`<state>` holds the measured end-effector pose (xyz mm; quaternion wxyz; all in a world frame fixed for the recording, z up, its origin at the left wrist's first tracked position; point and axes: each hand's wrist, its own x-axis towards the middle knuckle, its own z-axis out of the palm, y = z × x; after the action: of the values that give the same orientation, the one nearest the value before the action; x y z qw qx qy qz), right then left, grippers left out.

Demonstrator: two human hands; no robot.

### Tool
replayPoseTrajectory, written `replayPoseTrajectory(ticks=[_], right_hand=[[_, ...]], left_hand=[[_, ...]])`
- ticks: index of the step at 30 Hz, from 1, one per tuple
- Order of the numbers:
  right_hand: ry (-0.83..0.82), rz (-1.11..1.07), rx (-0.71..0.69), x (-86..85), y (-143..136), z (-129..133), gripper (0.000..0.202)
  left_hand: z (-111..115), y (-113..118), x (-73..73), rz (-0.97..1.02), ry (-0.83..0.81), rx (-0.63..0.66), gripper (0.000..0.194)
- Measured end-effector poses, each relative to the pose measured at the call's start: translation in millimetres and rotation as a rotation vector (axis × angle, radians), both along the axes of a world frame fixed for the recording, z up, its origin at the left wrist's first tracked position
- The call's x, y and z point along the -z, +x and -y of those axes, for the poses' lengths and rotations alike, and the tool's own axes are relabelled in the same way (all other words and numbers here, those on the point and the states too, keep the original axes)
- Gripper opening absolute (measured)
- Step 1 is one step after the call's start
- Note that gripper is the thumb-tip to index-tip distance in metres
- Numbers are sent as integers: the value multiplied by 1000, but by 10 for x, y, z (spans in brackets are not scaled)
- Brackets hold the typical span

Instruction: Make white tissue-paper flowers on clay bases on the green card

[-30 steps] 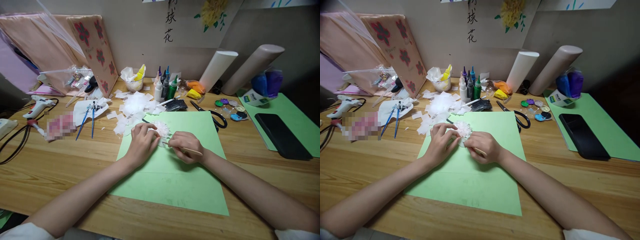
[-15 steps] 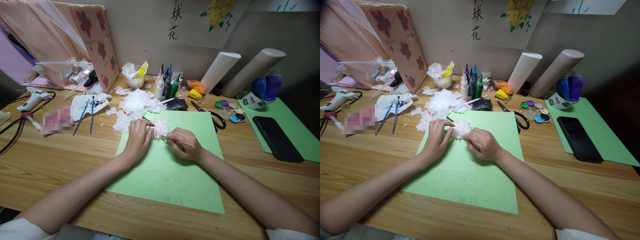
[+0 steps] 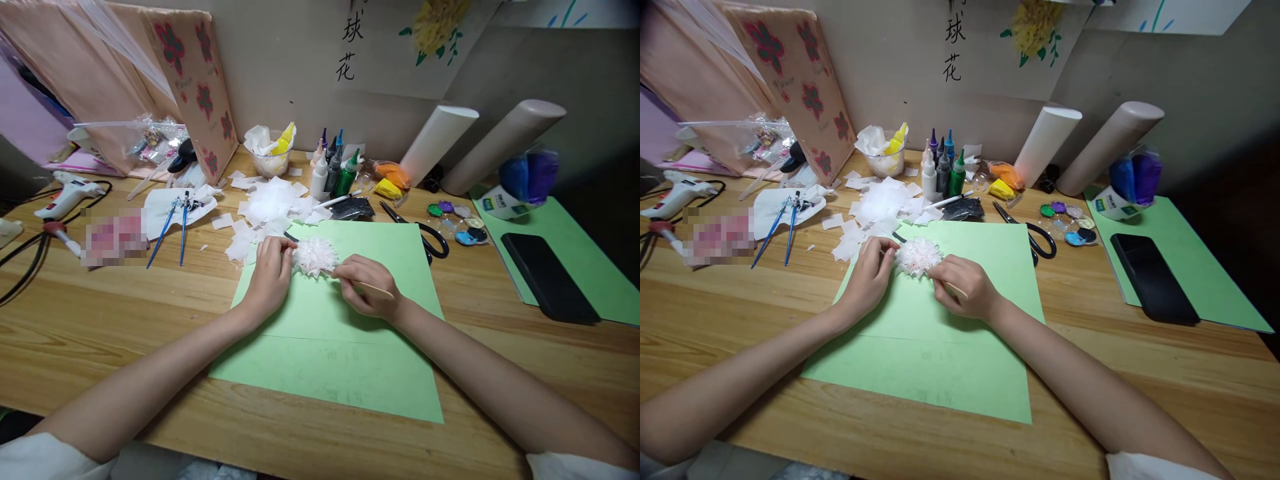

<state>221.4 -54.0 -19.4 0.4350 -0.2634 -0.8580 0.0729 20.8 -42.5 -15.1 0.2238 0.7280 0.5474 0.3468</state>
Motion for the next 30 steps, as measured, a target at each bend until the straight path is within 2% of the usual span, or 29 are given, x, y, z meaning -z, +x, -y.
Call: replayPoseTrajectory(ticks=[5, 10, 15, 18, 21, 25, 30], right_hand=[[-92, 46, -1, -4, -18, -7, 16], [-172, 13, 78, -23, -48, -10, 16], [-78, -14, 11, -13, -35, -6, 17], [-41, -109, 0, -16, -5, 26, 20], [-88, -168, 21, -16, 19, 56, 22], [-123, -177, 31, 2, 26, 55, 22], [-137, -169, 30, 18, 15, 40, 21]], left_hand=[[-4, -8, 1, 10, -2, -8, 10], [-5, 8, 9, 22, -18, -17, 10], [-15, -30, -9, 9, -6, -23, 10], [-71, -159, -49, -108, 73, -1, 11], [-154, -315, -93, -273, 148, 12, 9], [-249, -417, -102, -445, 170, -58, 25], [-325, -403, -46, -437, 114, -74, 30]])
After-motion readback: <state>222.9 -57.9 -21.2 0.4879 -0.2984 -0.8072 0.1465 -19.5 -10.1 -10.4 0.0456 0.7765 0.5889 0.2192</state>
